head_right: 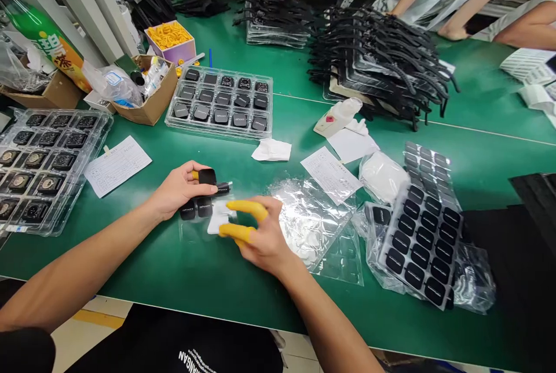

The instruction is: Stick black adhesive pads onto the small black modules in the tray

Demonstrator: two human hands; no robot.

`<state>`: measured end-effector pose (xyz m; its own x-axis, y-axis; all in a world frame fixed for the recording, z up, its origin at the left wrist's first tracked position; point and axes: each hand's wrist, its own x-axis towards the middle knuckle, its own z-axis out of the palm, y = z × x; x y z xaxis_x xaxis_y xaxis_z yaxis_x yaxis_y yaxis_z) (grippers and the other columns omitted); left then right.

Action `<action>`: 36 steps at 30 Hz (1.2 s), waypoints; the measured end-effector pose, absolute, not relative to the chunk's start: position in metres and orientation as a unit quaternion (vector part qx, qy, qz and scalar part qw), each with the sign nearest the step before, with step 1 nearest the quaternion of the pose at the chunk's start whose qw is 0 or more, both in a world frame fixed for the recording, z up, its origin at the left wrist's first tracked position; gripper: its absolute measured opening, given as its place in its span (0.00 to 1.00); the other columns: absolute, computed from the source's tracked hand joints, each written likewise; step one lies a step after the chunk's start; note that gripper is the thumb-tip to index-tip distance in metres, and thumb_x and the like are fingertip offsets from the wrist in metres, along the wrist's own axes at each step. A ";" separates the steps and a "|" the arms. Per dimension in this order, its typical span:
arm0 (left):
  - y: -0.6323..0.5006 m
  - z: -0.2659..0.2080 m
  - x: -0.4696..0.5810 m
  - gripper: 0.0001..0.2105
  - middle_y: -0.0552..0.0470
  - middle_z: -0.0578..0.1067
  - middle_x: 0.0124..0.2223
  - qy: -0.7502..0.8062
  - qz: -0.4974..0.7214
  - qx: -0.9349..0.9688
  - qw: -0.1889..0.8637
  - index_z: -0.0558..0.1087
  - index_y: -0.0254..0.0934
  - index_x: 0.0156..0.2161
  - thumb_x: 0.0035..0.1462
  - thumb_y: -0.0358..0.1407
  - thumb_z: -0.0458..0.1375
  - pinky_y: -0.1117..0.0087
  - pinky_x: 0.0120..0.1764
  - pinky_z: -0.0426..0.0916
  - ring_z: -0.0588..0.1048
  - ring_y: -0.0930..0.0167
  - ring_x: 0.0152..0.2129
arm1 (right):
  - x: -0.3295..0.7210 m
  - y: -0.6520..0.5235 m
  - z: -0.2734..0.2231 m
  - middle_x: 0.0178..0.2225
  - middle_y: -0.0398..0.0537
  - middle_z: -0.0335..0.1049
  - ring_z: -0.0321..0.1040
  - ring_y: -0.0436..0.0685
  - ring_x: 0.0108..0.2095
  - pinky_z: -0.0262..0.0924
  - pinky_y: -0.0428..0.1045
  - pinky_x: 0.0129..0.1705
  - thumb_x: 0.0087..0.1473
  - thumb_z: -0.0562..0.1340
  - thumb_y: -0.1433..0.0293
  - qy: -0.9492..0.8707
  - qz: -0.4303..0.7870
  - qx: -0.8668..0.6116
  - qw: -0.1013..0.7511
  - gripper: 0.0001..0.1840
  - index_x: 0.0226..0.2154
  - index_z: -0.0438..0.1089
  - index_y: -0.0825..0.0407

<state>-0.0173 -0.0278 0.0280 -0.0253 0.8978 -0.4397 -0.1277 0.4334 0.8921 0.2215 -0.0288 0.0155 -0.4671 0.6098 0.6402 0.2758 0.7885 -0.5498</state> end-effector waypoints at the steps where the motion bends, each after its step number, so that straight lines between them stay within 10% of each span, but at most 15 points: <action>1: -0.030 0.026 -0.016 0.24 0.52 0.82 0.36 0.584 0.418 0.360 0.595 0.75 0.38 0.46 0.43 0.35 0.76 0.67 0.37 0.77 0.82 0.68 0.32 | 0.223 -0.029 0.022 0.41 0.44 0.77 0.71 0.58 0.42 0.67 0.57 0.43 0.60 0.67 0.71 -0.794 0.306 -0.287 0.440 0.08 0.36 0.77 0.39; 6: -0.037 0.009 -0.010 0.29 0.49 0.84 0.44 0.574 0.404 0.504 0.504 0.79 0.41 0.53 0.43 0.39 0.76 0.61 0.51 0.78 0.83 0.64 0.40 | 0.203 -0.006 0.029 0.33 0.43 0.77 0.71 0.53 0.32 0.69 0.52 0.37 0.47 0.76 0.55 -0.492 0.621 -0.471 0.388 0.17 0.36 0.77 0.46; 10: -0.037 0.004 -0.010 0.31 0.49 0.85 0.46 0.566 0.397 0.527 0.495 0.78 0.41 0.57 0.45 0.39 0.76 0.61 0.52 0.78 0.84 0.62 0.43 | 0.179 0.005 0.020 0.34 0.46 0.79 0.74 0.55 0.37 0.70 0.52 0.43 0.35 0.80 0.57 -0.423 0.657 -0.502 0.370 0.22 0.31 0.78 0.49; 36: -0.038 0.012 -0.007 0.27 0.52 0.85 0.45 0.591 0.359 0.586 0.423 0.80 0.42 0.55 0.46 0.35 0.75 0.69 0.46 0.78 0.82 0.69 0.36 | 0.172 0.001 0.013 0.32 0.47 0.81 0.76 0.57 0.37 0.71 0.52 0.44 0.33 0.79 0.62 -0.394 0.656 -0.521 0.378 0.17 0.29 0.81 0.49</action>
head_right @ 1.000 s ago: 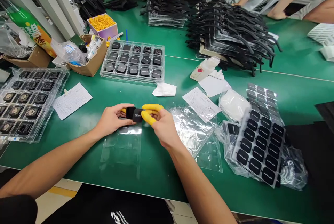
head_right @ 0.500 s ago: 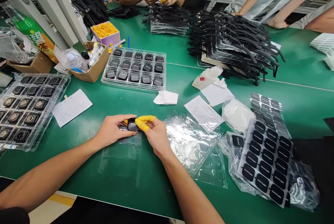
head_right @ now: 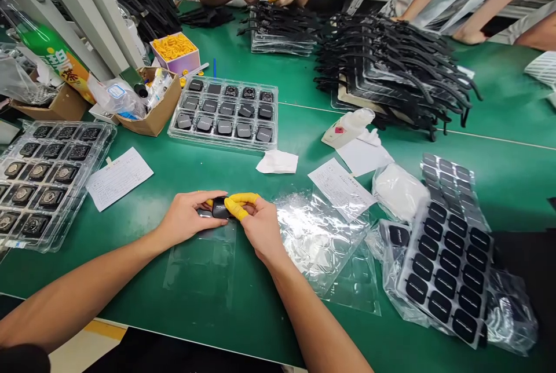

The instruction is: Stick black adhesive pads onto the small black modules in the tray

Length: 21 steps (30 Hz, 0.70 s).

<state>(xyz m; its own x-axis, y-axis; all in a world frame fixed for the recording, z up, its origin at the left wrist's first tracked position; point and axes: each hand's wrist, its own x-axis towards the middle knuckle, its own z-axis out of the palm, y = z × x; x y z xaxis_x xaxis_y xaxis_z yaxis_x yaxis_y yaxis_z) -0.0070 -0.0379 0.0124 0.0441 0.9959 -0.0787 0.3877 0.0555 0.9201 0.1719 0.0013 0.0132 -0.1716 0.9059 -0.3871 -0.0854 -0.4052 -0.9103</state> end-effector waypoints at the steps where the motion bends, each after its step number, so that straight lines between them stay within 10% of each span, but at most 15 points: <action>1: -0.038 0.013 -0.007 0.27 0.52 0.85 0.45 0.592 0.358 0.586 0.423 0.80 0.42 0.55 0.46 0.35 0.75 0.69 0.46 0.78 0.82 0.69 0.36 | 0.172 0.001 0.013 0.32 0.47 0.81 0.76 0.57 0.37 0.71 0.53 0.44 0.32 0.79 0.62 -0.394 0.655 -0.522 0.378 0.18 0.29 0.81 0.49; 16: -0.038 0.012 -0.007 0.27 0.50 0.85 0.47 0.587 0.368 0.573 0.438 0.81 0.43 0.54 0.46 0.38 0.74 0.64 0.47 0.79 0.83 0.65 0.38 | 0.174 -0.001 0.008 0.37 0.50 0.80 0.77 0.60 0.41 0.72 0.57 0.50 0.41 0.77 0.55 -0.436 0.647 -0.511 0.360 0.21 0.34 0.78 0.49; 21: -0.038 0.015 -0.006 0.27 0.49 0.85 0.44 0.598 0.381 0.524 0.472 0.81 0.41 0.52 0.45 0.38 0.75 0.63 0.46 0.80 0.84 0.63 0.38 | 0.189 -0.007 0.001 0.57 0.57 0.68 0.71 0.65 0.53 0.71 0.64 0.52 0.52 0.71 0.52 -0.679 0.359 -0.512 0.384 0.31 0.56 0.72 0.43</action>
